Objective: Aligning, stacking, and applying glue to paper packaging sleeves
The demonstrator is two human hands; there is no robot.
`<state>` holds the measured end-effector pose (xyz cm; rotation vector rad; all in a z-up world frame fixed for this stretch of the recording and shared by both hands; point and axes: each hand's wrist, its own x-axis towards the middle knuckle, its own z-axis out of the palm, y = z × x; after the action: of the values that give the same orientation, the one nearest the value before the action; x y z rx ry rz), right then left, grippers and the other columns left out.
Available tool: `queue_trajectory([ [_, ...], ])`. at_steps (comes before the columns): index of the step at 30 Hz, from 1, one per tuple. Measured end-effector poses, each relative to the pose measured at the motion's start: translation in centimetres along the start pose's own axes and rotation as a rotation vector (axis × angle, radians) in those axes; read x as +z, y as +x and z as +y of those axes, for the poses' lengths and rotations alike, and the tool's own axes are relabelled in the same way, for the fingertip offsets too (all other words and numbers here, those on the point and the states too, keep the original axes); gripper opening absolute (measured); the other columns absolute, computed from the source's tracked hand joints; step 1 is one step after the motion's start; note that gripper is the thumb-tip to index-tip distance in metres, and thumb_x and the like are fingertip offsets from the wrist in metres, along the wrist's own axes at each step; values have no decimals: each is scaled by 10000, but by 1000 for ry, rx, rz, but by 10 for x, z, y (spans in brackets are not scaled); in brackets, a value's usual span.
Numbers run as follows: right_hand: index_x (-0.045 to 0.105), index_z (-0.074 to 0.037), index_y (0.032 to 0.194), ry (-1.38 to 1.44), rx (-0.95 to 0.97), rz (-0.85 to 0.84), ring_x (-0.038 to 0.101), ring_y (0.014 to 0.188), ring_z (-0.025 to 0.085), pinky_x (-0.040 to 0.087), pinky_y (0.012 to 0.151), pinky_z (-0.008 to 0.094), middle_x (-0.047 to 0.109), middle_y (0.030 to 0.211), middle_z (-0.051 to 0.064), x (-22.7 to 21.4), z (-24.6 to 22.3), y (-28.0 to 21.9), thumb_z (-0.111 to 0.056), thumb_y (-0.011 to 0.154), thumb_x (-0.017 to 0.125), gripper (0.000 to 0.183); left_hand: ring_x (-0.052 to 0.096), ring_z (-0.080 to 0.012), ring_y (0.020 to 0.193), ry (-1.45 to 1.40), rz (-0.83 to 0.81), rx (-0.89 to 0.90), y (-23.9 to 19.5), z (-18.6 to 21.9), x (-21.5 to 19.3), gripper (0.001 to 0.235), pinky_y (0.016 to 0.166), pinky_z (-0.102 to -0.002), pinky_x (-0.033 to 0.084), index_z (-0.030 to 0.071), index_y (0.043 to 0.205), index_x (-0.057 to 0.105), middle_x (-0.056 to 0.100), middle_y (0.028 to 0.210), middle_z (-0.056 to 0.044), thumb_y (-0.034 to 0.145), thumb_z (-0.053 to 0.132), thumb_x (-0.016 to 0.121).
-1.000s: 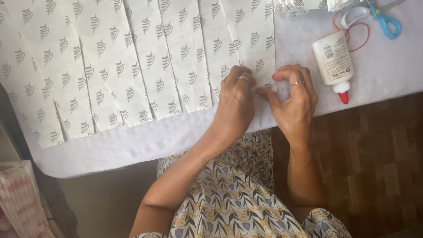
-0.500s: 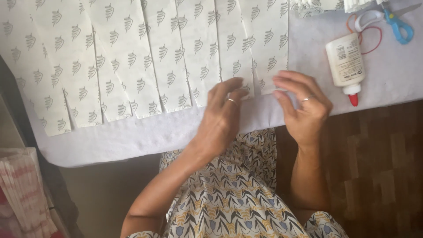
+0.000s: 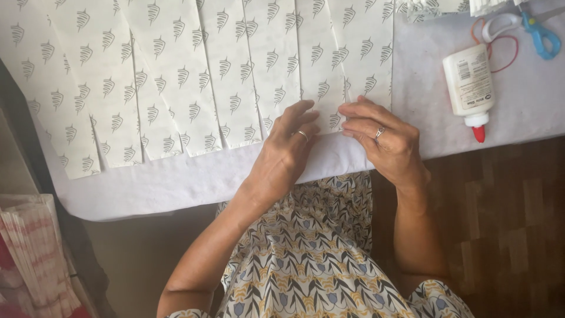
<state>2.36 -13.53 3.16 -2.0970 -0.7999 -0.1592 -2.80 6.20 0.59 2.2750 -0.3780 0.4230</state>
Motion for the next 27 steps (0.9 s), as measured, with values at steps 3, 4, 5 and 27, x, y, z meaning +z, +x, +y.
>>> queue_trajectory([
  [3,772,6,973,-19,-22,-10,740,1058,349,522,1086,502,757,1150,168,-1,2,1,1,935,763,40,666,-348,1210,12,2,20,8,5,-8,42,992,-460,564,-89,879,753,693,1066,-225,845,-74,736],
  [4,771,3,978,-35,-33,-16,742,1054,345,518,1090,506,759,1148,166,-1,3,1,4,942,755,39,663,-348,1215,13,3,19,9,7,-10,37,999,-460,558,-97,872,754,699,1047,-228,843,-75,746],
  [5,771,3,978,-36,-32,-17,742,1054,345,518,1090,506,759,1148,166,-1,2,2,4,942,755,39,663,-348,1215,11,3,19,9,7,-10,37,999,-460,558,-97,872,754,699,1047,-228,843,-75,746],
  [27,701,50,889,-41,16,72,757,957,330,467,1144,510,734,1067,152,10,3,7,52,948,795,111,584,-290,1262,67,64,-180,8,-1,27,93,1008,-448,523,-104,804,731,681,908,-123,864,-36,709],
])
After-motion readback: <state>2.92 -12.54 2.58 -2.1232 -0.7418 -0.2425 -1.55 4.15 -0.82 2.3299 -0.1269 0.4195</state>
